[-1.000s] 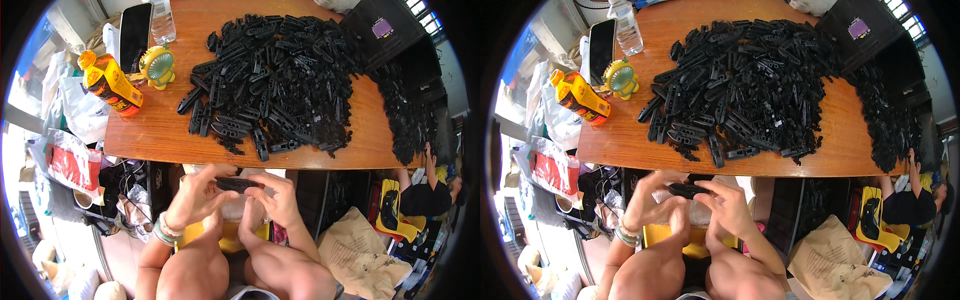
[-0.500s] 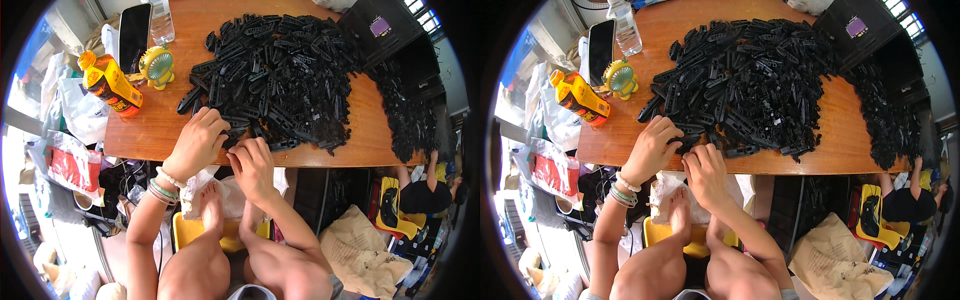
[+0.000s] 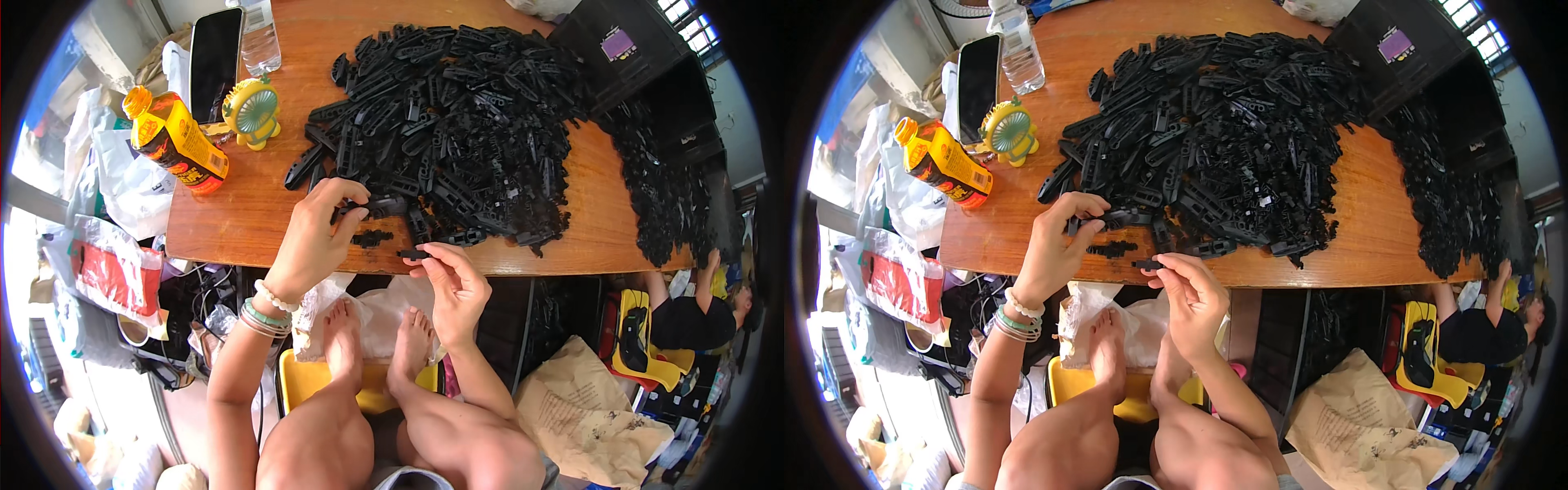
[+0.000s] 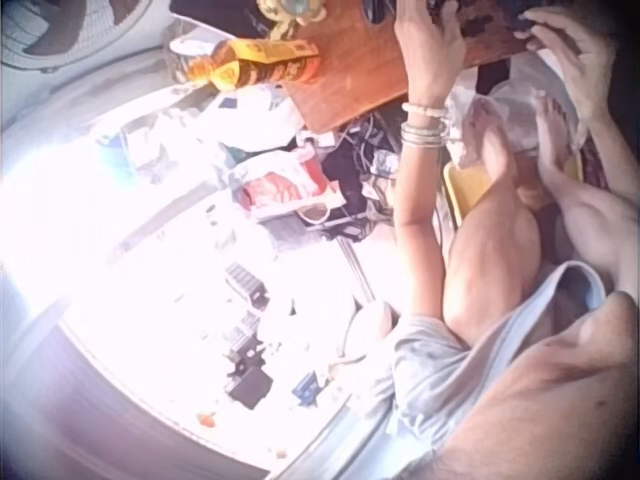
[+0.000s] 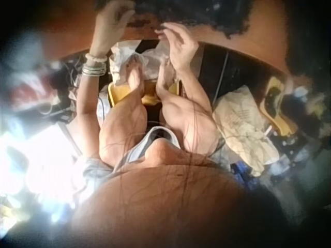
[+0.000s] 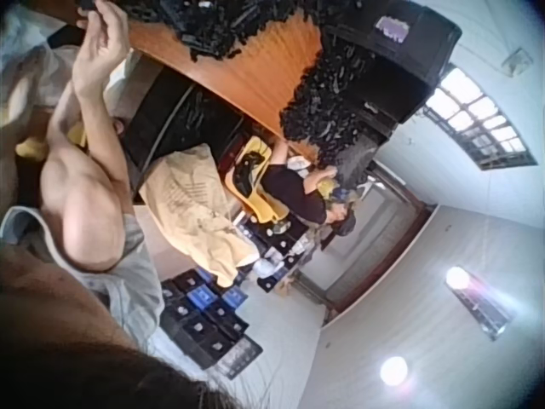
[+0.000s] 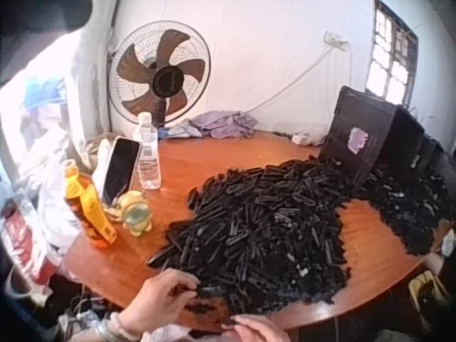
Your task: The person assembles black plastic components together by hand and sorts piles of plastic parts across the table.
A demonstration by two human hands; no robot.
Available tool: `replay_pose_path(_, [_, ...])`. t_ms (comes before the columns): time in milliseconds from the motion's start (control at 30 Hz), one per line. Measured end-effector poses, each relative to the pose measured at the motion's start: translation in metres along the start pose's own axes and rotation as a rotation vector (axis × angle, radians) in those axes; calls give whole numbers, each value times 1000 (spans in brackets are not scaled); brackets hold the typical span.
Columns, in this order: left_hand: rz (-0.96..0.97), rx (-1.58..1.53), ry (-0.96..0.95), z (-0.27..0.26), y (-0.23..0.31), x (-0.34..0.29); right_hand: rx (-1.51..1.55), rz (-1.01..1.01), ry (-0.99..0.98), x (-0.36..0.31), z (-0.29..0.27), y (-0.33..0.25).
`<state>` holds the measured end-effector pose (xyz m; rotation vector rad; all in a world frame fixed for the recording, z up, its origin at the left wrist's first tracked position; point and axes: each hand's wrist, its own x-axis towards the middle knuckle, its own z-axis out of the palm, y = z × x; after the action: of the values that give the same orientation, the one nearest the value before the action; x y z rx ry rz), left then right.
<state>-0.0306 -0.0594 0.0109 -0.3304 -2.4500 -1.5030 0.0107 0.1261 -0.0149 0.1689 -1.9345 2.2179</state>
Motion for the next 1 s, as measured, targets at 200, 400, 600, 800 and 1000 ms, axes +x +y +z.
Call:
replay_pose_path(200, [-379,-477,-87,-7,3,-5,-43,33,-60,-3,6,-11])
replay_pose_path(400, [-507,-835,-201,-2,24,-15,-17,-50,-86,3,15,-17])
replay_pose_path(600, [-347,-796,-267,-2,35,-35,-149,-165,-79,3,3,-33])
replay_pose_path(800, [-376,-624,-255,0,42,-43,-233,-179,-81,2,2,-37])
replay_pose_path(1000, [-515,-695,-251,-2,44,-45,-551,-433,-109,0,-3,-33])
